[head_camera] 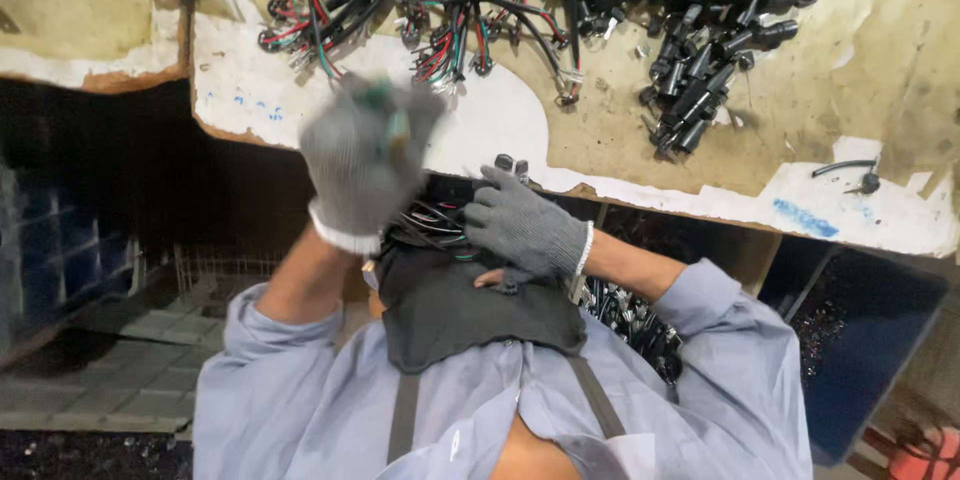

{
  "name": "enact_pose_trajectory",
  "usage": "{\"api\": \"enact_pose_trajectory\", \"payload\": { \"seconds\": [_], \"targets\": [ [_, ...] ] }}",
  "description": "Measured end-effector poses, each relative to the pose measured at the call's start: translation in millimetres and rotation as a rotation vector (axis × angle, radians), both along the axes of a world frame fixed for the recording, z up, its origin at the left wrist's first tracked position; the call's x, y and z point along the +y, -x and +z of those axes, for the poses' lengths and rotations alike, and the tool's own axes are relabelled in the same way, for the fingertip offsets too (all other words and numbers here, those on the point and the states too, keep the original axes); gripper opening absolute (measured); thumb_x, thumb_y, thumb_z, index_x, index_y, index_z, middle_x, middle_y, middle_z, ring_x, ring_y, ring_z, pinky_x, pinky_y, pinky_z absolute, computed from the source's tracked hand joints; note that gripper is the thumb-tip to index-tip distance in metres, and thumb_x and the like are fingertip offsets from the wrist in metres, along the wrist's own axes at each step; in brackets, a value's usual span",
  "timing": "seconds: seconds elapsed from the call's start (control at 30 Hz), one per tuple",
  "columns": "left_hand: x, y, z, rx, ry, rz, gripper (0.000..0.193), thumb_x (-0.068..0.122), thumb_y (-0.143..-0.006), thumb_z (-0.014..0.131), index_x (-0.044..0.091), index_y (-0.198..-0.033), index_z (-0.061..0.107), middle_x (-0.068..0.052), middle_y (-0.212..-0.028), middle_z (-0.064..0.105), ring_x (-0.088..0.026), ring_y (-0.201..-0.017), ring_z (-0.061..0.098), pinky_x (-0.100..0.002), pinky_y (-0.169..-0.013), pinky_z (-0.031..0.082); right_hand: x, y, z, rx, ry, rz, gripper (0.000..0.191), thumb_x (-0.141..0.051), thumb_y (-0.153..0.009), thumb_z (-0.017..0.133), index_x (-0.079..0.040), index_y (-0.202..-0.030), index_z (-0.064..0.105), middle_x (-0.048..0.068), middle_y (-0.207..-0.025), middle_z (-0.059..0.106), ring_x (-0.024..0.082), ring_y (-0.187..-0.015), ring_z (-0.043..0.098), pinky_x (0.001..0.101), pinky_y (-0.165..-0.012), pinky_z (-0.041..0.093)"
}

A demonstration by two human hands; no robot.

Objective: The person picks black cable connectors from a pile on the workbench, uses pliers to strip and twist the wire ends, and attaches the wires to the connectors, placing finished assemblies back on the bench. They repeat this cycle continuously, handling wires and connectors one at a time.

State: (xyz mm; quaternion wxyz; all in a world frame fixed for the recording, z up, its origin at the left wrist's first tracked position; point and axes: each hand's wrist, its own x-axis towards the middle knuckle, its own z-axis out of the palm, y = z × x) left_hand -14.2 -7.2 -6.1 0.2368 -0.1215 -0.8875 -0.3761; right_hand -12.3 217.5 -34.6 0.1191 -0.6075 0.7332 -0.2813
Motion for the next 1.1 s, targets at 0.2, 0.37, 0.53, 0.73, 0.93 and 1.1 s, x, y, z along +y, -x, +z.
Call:
{"api": "enact_pose_trajectory", "payload": {
  "seconds": [0.2,0.37,0.53,0.73,0.93,1.1],
  "targets": [
    [-11,60,-75,-0.236,0.436,-0.095,0.022,0.023,-0.086,0.08,0.016,-0.107,0.081,-0.015,-0.09,0.069,-0.034,-0.074,0.068,-0.046,-0.061,0.052,34,10,-15,-0.017,0.062,-0.368,0.04,-0.038,-0.093,0.077,-0.002,-0.11,0.067,0.014,-0.102,0.066,0.034,-0.094,0.063,0.0475,-0.084,0.05],
    [1,24,-77,-0.59,-0.158,-0.106,0.016,0.028,-0.087,0.078,0.014,-0.096,0.079,-0.009,-0.084,0.073,-0.029,-0.071,0.072,-0.041,-0.066,0.056,126,50,-41,0.266,-0.047,-1.164,0.041,-0.036,-0.088,0.083,-0.003,-0.107,0.07,0.013,-0.101,0.066,0.032,-0.092,0.063,0.0427,-0.079,0.051],
    [27,6,-83,-0.61,0.209,-0.044,0.018,0.029,-0.089,0.078,0.013,-0.095,0.08,-0.016,-0.083,0.066,-0.036,-0.074,0.068,-0.047,-0.066,0.053,138,102,-46,0.52,-0.321,-1.517,0.044,-0.046,-0.083,0.085,-0.006,-0.095,0.073,0.013,-0.109,0.061,0.032,-0.1,0.057,0.0441,-0.084,0.046],
    [44,11,-83,-0.586,0.335,-0.045,0.024,0.023,-0.089,0.068,0.019,-0.111,0.077,-0.016,-0.095,0.068,-0.038,-0.08,0.07,-0.05,-0.07,0.055,115,132,-28,0.432,-0.209,-1.52,0.031,-0.035,-0.07,0.085,-0.012,-0.088,0.076,0.013,-0.092,0.061,0.036,-0.09,0.057,0.0497,-0.076,0.043],
    [60,3,-76,-0.581,0.406,0.07,0.026,0.03,-0.091,0.07,0.015,-0.112,0.073,-0.018,-0.094,0.067,-0.037,-0.079,0.069,-0.05,-0.063,0.054,101,96,-40,-0.254,0.847,-1.558,0.033,-0.031,-0.103,0.078,-0.012,-0.111,0.053,0.002,-0.093,0.061,0.014,-0.079,0.059,0.0336,-0.071,0.053],
    [48,11,-49,-0.582,-0.014,-0.055,0.031,0.019,-0.089,0.074,0.009,-0.118,0.074,-0.011,-0.091,0.073,-0.026,-0.075,0.07,-0.04,-0.063,0.055,63,48,-38,-0.453,0.696,-1.157,0.029,-0.026,-0.094,0.074,-0.012,-0.108,0.053,0.001,-0.086,0.066,0.015,-0.069,0.069,0.0318,-0.06,0.061]
  ]
}}
